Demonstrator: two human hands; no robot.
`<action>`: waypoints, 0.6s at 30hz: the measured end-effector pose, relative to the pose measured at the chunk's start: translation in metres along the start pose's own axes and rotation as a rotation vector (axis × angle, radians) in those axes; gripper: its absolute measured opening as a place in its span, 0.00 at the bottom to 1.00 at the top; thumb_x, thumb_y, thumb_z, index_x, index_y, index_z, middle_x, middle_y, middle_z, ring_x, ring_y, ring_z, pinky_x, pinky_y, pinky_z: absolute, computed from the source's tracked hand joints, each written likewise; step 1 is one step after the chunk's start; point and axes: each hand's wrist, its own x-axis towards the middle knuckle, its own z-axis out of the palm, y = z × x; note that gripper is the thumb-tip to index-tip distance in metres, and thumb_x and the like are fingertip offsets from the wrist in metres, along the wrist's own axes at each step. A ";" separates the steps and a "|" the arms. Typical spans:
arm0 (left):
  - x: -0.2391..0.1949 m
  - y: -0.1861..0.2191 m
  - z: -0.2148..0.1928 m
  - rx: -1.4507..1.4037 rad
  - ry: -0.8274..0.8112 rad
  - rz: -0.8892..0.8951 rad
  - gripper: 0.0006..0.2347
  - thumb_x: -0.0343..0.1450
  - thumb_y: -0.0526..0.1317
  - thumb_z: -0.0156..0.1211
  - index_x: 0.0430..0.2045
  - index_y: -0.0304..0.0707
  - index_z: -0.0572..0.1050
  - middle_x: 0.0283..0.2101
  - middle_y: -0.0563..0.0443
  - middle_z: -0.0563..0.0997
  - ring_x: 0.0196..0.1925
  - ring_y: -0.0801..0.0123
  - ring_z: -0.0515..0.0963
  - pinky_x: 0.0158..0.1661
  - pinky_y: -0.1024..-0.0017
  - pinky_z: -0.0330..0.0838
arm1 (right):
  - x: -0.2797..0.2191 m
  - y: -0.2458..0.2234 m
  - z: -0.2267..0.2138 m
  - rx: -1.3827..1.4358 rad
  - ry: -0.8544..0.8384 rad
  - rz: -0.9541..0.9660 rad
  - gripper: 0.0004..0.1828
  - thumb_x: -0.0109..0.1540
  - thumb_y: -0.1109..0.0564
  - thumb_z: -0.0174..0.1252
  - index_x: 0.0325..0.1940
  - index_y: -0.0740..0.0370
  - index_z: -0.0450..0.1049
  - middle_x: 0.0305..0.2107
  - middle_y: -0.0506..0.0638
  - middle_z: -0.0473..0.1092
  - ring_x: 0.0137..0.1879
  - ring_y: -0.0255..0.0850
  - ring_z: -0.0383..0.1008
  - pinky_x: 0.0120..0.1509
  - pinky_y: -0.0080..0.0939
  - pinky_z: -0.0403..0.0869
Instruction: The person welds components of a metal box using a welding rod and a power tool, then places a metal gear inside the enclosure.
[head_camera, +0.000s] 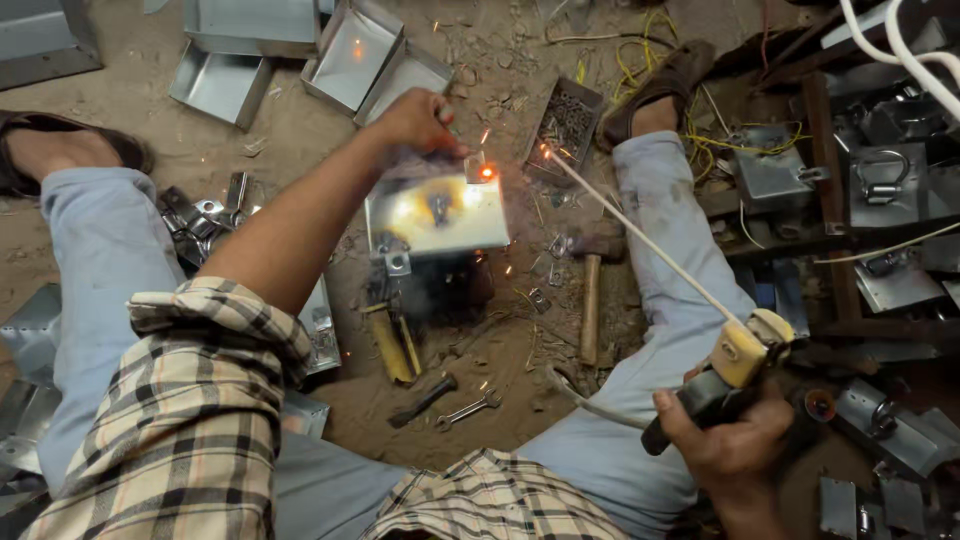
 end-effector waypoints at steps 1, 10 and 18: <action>-0.006 0.008 0.001 0.000 -0.001 0.000 0.18 0.60 0.24 0.74 0.24 0.36 0.64 0.25 0.44 0.78 0.27 0.62 0.85 0.23 0.68 0.79 | 0.000 0.002 0.000 0.031 0.007 0.000 0.23 0.50 0.54 0.72 0.43 0.64 0.70 0.30 0.47 0.71 0.34 0.35 0.72 0.43 0.37 0.74; -0.008 0.005 -0.003 0.174 -0.177 -0.041 0.09 0.67 0.32 0.68 0.40 0.36 0.83 0.34 0.53 0.84 0.36 0.73 0.81 0.34 0.70 0.74 | -0.008 0.010 0.012 0.128 -0.023 0.041 0.28 0.47 0.54 0.73 0.44 0.66 0.69 0.30 0.48 0.72 0.33 0.34 0.73 0.40 0.36 0.75; -0.001 -0.006 0.001 0.258 -0.173 0.035 0.07 0.68 0.34 0.70 0.37 0.33 0.84 0.37 0.50 0.86 0.38 0.72 0.80 0.44 0.70 0.74 | -0.010 0.008 0.012 0.102 -0.031 0.048 0.27 0.48 0.52 0.73 0.44 0.67 0.71 0.28 0.49 0.73 0.32 0.34 0.74 0.39 0.36 0.76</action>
